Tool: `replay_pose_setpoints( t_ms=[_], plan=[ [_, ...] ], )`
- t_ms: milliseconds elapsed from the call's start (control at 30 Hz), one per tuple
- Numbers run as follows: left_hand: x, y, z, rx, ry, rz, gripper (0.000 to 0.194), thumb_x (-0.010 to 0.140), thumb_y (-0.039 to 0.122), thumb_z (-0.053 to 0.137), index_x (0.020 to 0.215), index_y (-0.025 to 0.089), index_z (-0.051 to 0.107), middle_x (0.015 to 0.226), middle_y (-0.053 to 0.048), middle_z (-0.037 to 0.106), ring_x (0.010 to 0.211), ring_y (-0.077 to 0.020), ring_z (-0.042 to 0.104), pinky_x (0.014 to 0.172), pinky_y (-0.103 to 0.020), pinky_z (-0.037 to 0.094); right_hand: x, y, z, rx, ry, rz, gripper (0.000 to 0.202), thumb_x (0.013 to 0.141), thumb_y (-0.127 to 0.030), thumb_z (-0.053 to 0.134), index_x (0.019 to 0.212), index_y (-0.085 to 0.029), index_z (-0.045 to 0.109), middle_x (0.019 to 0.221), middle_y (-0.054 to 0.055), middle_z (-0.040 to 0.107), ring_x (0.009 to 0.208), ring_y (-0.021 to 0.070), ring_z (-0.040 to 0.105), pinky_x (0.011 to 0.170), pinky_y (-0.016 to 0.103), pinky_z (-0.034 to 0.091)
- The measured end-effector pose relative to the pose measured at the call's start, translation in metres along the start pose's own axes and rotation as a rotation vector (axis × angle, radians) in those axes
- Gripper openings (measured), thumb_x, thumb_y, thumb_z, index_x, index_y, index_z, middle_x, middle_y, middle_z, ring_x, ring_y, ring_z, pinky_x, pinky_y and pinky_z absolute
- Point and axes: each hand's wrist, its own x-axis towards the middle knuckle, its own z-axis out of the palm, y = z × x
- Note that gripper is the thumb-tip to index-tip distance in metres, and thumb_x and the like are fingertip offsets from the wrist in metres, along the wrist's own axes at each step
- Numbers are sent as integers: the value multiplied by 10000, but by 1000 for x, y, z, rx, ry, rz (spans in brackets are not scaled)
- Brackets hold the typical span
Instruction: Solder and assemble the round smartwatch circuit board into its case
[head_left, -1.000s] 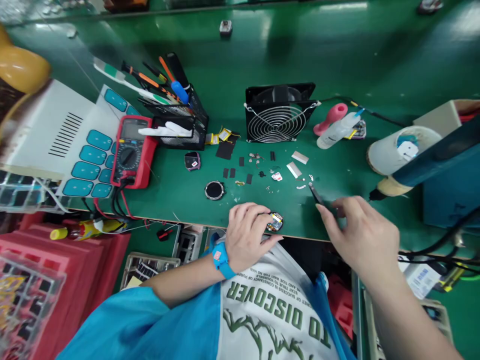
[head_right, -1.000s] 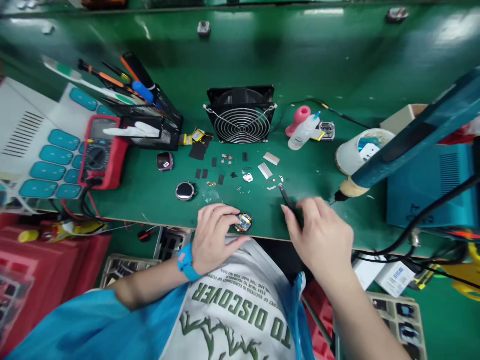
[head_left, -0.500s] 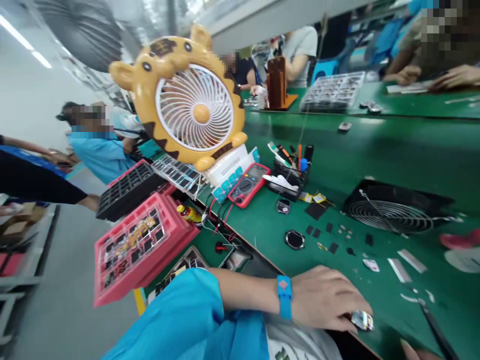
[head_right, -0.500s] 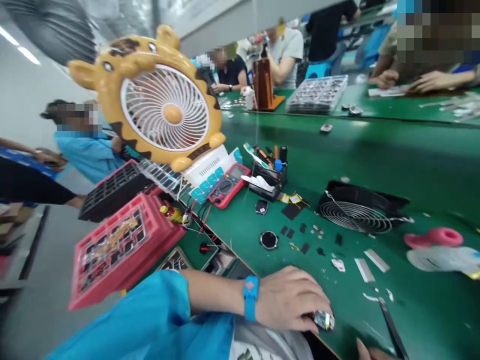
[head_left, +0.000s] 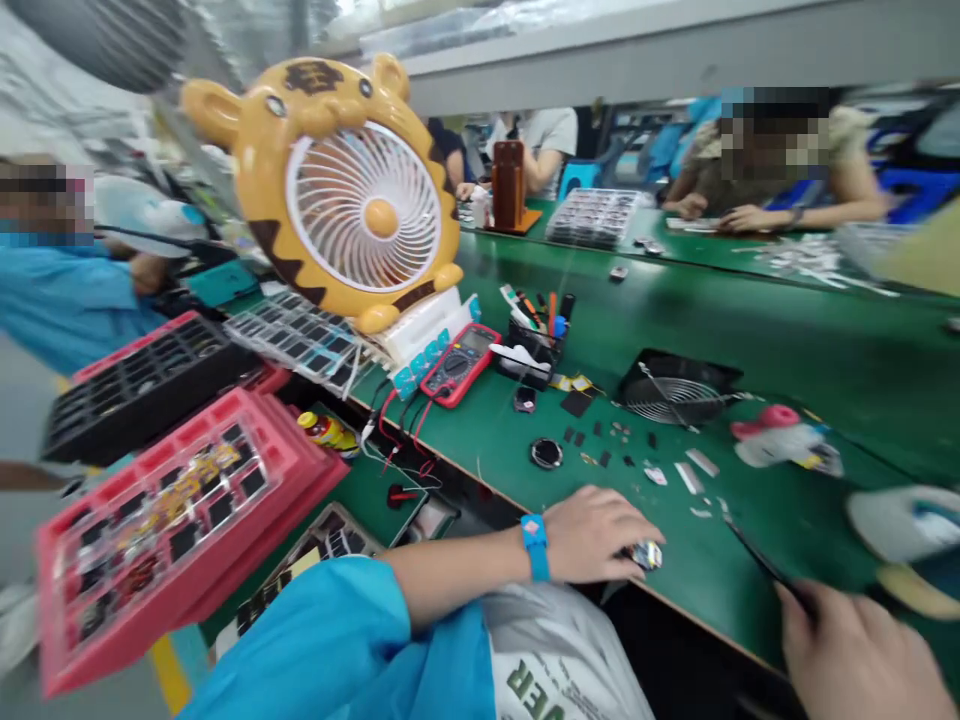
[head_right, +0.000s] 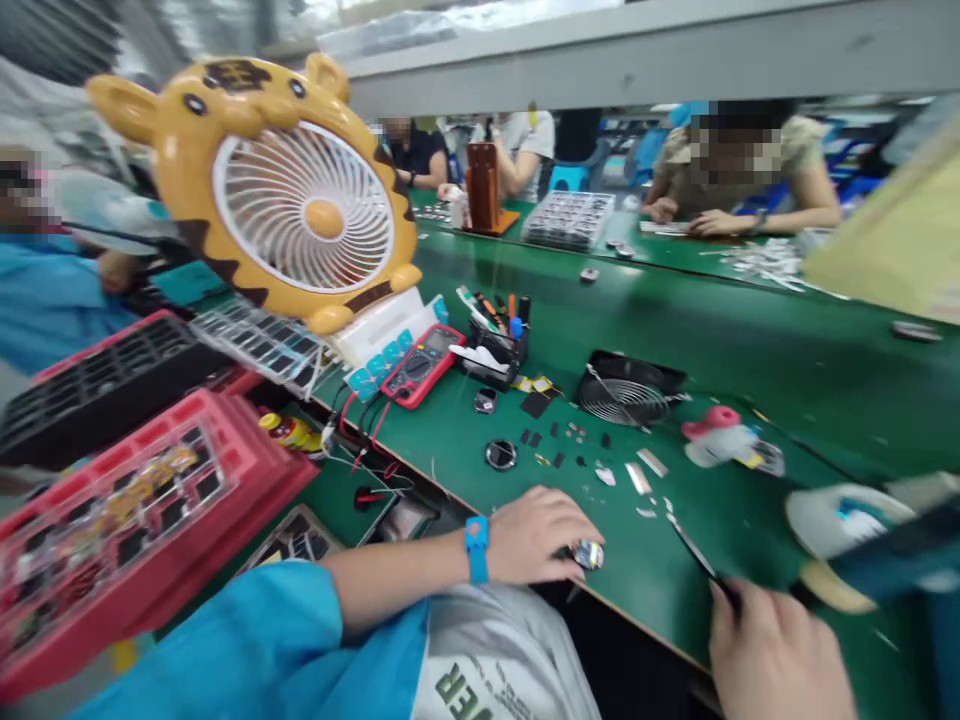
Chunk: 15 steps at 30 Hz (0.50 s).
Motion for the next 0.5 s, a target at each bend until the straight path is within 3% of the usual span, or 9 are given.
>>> replay_pose_setpoints(
  t_ms=[100,200,333,500],
  plan=[
    [-1,-1,0,-53,68,-6,429,881,333,822,1262,216,664,1224,-48,747,1166,-216,661,994,-366,508,15,-41,-20,-26,143,88,318,1020,-373,524,861,-148,682,724,94,657,656,235,600,556,309,400],
    [0,-2,-1,-81,90,1,489,851,270,837,1290,196,634,1268,-91,712,1229,-258,624,1066,-430,509,16,-68,-11,69,118,139,406,1058,-341,468,723,-184,634,666,30,635,593,147,573,554,259,359],
    [3,0,-3,-67,112,8,484,837,192,822,1276,193,619,1227,-98,710,1211,-273,635,1069,-482,537,11,-80,1,-9,80,292,428,1042,-338,500,656,-182,603,647,37,608,585,133,523,568,282,334],
    [6,8,-8,-21,158,30,423,812,118,811,1192,173,634,1175,-92,734,1150,-265,682,1028,-466,579,11,-85,-7,-31,39,356,296,1018,-388,618,820,-167,632,783,-14,640,694,117,602,669,268,508]
  ],
)
